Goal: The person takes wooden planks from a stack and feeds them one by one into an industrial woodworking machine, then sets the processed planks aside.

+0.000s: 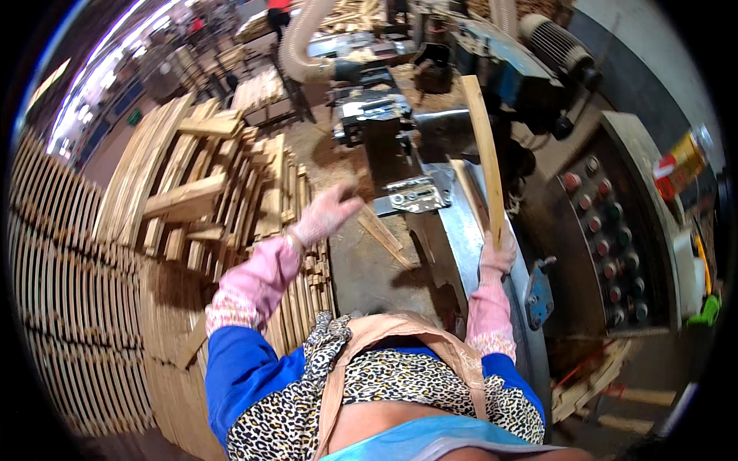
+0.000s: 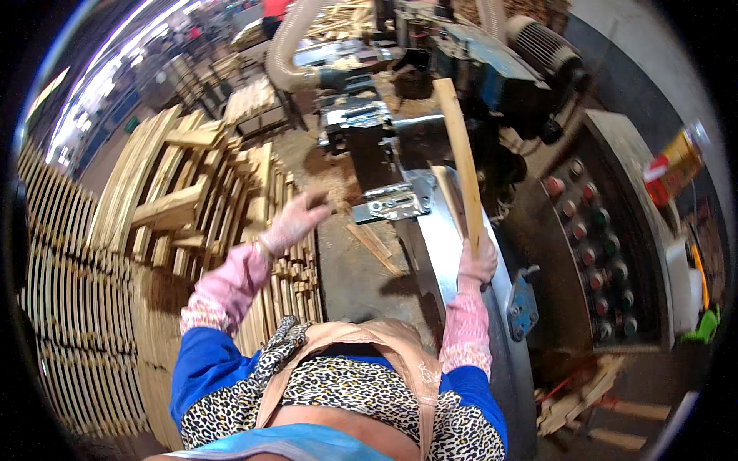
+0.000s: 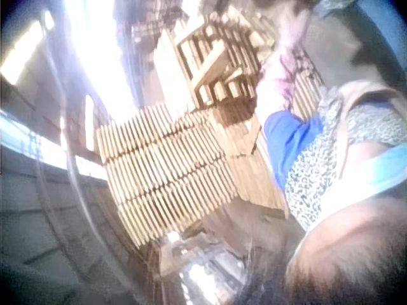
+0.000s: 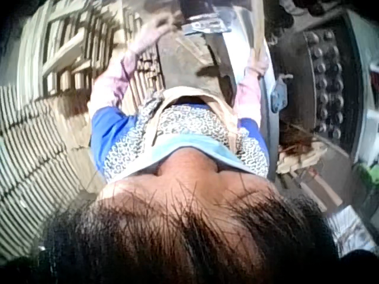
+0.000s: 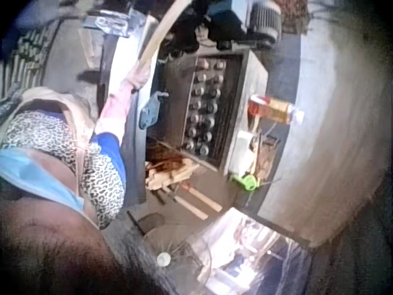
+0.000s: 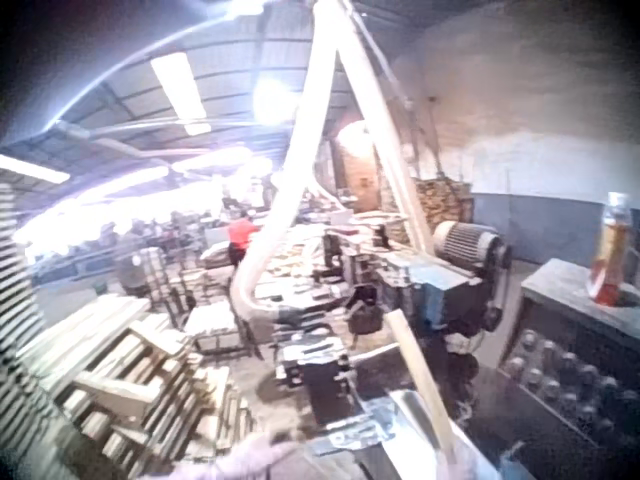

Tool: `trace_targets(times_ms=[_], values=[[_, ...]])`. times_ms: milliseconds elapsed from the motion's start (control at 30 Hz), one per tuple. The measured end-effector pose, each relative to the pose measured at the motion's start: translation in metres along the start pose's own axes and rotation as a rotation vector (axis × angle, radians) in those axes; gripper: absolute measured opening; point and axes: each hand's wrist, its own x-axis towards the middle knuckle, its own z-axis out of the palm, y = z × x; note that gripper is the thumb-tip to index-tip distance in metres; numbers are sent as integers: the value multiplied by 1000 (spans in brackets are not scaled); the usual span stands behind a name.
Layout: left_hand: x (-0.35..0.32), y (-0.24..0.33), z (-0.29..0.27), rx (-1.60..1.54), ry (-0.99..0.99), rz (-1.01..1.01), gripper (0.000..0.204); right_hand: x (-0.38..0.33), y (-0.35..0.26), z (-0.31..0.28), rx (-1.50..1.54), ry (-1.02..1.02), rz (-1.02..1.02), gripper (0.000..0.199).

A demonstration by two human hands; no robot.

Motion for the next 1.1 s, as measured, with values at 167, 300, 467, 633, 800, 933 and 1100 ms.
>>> trace_targets(times_ms=[167,300,467,633,800,933,1100], values=[[33,31,-153,529,270,13,58,20,-54,-3,170,-166,104,41],[-7,-77,-297,839,663,-266,57,-59,-11,-82,-165,-348,106,54],[-88,-107,-361,940,668,-764,68,-167,69,-217,-384,-384,22,41],[-88,-199,-412,1093,703,-823,55,-160,68,-202,-336,-259,-5,35],[-52,-116,-387,899,726,-595,45,-69,26,-87,-172,-18,-204,30],[-36,-61,-350,296,875,-84,46,-30,-3,-45,-198,-230,-74,21],[13,70,-215,-334,688,-64,43,12,-31,6,1,-244,-39,26]])
